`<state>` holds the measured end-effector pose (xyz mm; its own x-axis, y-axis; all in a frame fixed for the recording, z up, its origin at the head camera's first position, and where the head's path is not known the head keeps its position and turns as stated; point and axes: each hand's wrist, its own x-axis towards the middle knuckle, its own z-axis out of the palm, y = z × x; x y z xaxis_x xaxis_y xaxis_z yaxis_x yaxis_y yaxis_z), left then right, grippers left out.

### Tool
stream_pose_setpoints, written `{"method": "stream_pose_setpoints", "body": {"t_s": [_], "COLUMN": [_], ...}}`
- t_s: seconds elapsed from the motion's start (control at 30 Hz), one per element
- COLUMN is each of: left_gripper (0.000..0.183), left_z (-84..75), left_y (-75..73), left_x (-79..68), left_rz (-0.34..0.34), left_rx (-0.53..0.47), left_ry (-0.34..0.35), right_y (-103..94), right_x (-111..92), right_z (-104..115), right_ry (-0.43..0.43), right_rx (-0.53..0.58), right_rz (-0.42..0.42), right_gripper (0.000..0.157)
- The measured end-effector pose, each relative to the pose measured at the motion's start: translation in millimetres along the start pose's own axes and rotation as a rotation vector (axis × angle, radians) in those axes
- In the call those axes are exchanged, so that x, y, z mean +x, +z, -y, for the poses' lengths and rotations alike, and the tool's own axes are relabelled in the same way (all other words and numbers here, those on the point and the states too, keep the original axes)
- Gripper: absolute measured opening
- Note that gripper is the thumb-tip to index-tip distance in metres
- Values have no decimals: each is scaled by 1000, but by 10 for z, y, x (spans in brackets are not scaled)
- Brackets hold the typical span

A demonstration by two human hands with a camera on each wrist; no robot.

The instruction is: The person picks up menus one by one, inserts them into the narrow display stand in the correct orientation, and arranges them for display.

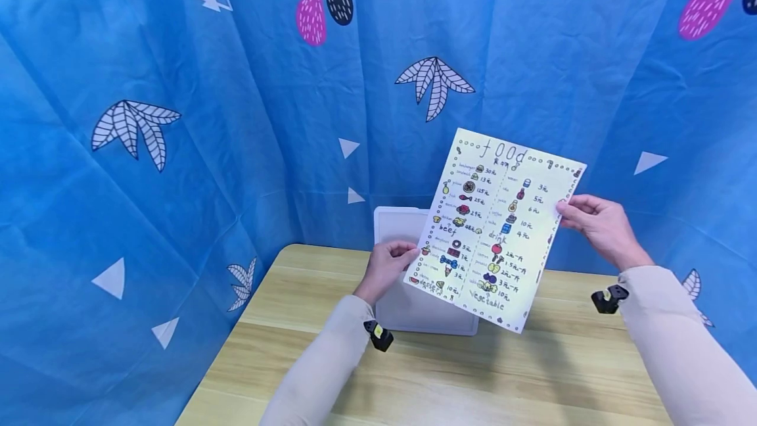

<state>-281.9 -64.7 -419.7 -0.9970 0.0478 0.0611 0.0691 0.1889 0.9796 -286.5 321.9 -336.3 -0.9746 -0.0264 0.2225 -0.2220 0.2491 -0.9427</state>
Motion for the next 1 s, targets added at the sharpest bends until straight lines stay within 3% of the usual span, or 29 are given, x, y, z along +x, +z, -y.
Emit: {"method": "stream_pose_setpoints", "body": {"t_s": [0.37,0.63,1.0], "left_gripper": [16,17,17], "left_z": [-89,-198,-296], "left_y": [-34,-109,-203], "left_x": [82,157,236], "left_rz": [-45,-70,-130], "left_rx": [-32,-15,-19], "left_ry": [8,25,66], "right_y": [164,346,523], "right_x": [-59,-110,-114], "right_z": [-34,-99,-121], "right_ry": [-9,20,10], "right_rx": [-127,-198,-96], "right_rz": [97,166,241], "right_gripper": [21,48,44]}}
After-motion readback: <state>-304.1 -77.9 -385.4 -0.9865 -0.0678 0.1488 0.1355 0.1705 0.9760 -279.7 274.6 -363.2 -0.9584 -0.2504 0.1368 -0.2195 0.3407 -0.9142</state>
